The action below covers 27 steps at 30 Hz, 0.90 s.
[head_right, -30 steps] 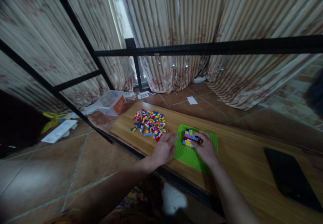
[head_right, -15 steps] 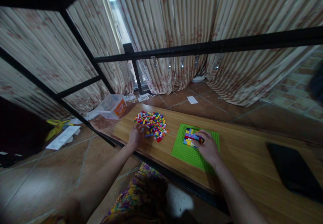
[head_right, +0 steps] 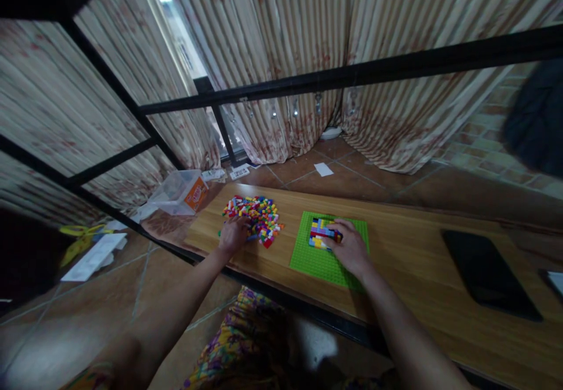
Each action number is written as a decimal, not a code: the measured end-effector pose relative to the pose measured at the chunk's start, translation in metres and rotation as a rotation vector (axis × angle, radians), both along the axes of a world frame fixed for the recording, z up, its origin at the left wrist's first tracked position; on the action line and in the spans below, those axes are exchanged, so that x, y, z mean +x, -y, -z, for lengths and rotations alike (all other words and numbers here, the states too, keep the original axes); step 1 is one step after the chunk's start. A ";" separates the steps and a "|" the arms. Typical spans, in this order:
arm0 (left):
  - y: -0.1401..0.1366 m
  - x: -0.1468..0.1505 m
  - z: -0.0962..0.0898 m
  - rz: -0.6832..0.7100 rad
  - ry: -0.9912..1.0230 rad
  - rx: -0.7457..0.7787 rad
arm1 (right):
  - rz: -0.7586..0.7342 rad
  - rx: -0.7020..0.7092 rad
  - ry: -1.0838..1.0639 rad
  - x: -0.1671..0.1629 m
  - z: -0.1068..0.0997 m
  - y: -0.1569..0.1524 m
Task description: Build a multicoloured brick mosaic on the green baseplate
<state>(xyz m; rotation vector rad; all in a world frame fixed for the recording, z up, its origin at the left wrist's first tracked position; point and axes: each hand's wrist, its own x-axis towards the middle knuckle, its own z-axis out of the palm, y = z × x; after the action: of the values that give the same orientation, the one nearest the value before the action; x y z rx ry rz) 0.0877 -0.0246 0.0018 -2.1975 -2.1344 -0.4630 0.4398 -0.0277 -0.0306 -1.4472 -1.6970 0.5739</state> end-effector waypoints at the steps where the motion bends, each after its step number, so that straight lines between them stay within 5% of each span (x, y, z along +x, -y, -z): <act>1: 0.000 -0.001 -0.001 0.007 -0.008 -0.001 | -0.004 0.003 0.001 0.000 0.000 0.000; 27: -0.025 0.016 -0.019 0.018 -0.083 -0.064 | -0.034 -0.003 -0.013 0.001 0.001 0.000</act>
<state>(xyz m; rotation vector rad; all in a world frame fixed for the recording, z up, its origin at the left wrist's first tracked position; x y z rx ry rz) 0.1041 0.0008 0.0211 -2.2282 -2.1176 -0.3023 0.4406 -0.0276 -0.0313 -1.4165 -1.7143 0.6026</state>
